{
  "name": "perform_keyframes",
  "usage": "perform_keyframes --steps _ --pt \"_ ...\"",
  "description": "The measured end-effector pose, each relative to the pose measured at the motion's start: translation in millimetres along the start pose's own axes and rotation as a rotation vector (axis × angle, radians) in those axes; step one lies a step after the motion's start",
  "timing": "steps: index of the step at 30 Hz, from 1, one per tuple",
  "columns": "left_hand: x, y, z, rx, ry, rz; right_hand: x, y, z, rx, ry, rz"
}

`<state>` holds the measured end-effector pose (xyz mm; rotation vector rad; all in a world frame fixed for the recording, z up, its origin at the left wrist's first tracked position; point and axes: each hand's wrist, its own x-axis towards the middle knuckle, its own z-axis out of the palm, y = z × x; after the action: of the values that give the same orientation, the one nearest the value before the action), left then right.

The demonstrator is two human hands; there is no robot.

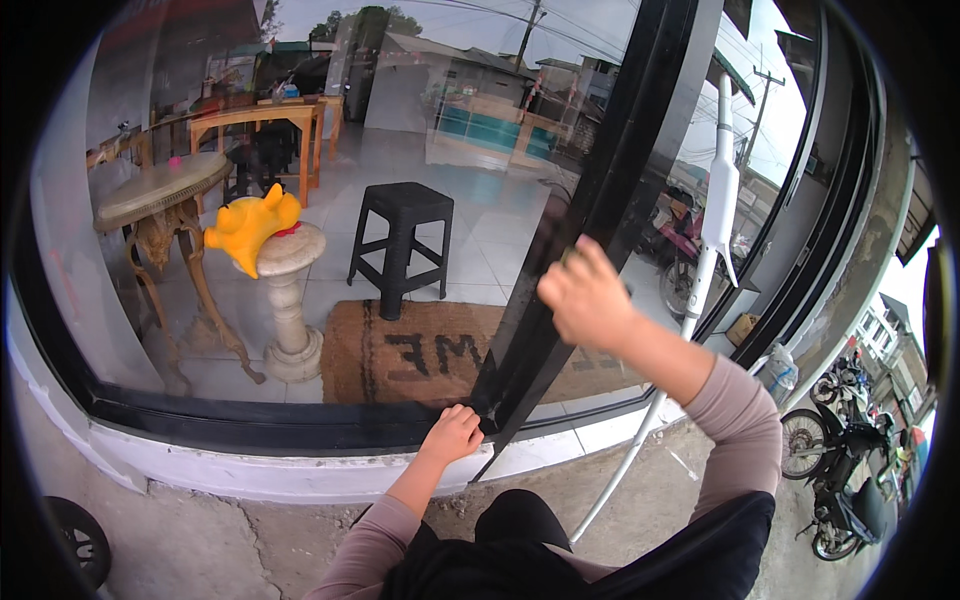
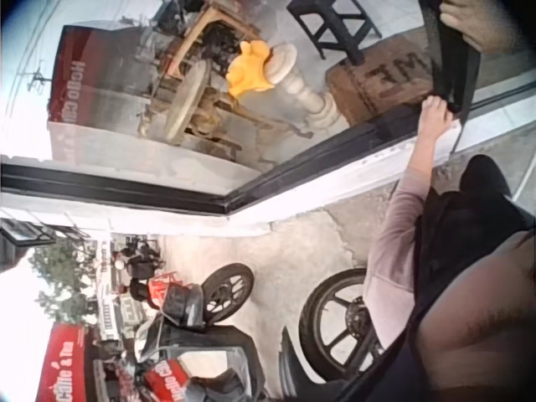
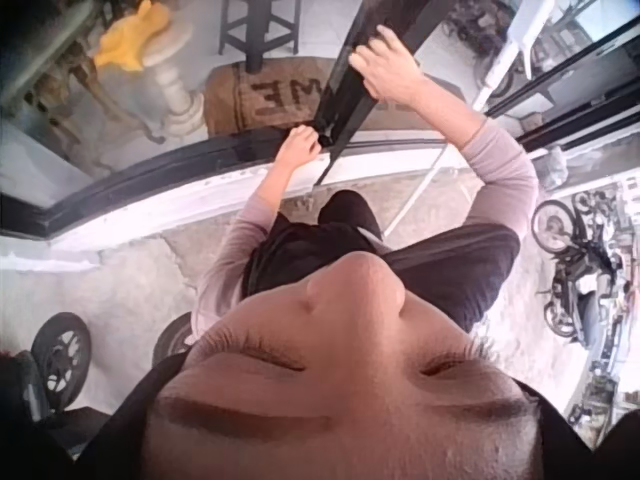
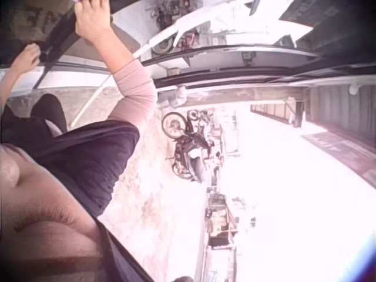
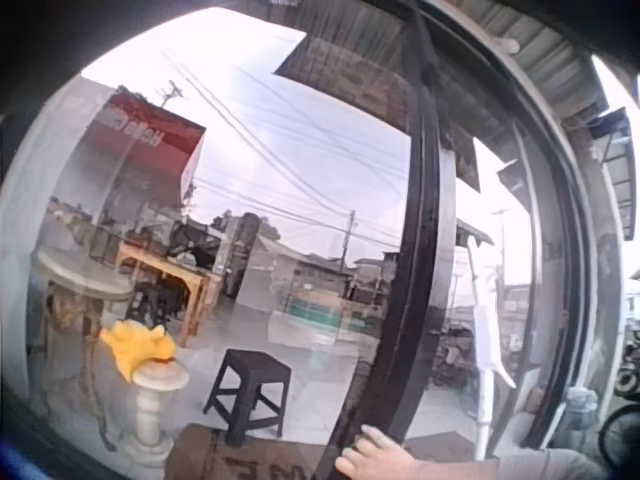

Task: The person wipes a window frame and glass panel with a cloth by hand after holding a squeegee.

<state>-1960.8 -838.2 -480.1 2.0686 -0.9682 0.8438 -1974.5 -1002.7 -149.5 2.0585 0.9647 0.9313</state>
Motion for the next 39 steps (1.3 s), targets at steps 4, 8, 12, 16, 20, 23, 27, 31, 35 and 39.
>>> perform_keyframes --steps 4,8,12,16,20,23,27,31,35,39 --pt "1 2 5 -0.047 0.012 0.014 -19 -28 16 0.206 -0.123 -0.225" --pt "3 5 7 -0.035 0.042 0.047 9 58 -14 0.018 0.216 -0.121" --pt "5 7 4 -0.034 0.049 0.038 42 122 -63 -0.166 0.499 0.072" --pt "5 6 5 -0.037 0.04 0.027 41 112 -52 -0.142 0.453 0.069" --pt "2 1 2 -0.016 0.058 0.024 15 42 -8 0.074 0.236 -0.094" --pt "5 2 4 -0.021 0.058 0.014 -18 -20 41 0.25 0.15 -0.238" --pt "10 6 7 -0.03 0.019 0.009 -39 -53 67 0.327 0.131 -0.317" --pt "6 -2 -3 -0.082 -0.089 -0.041 -33 -46 70 0.405 0.153 -0.354" --pt "34 25 -21 -0.244 -0.176 -0.131 -27 5 34 0.406 0.126 -0.388" --pt "107 65 -77 -0.479 -0.339 -0.176 11 86 -22 0.396 0.223 -0.328"
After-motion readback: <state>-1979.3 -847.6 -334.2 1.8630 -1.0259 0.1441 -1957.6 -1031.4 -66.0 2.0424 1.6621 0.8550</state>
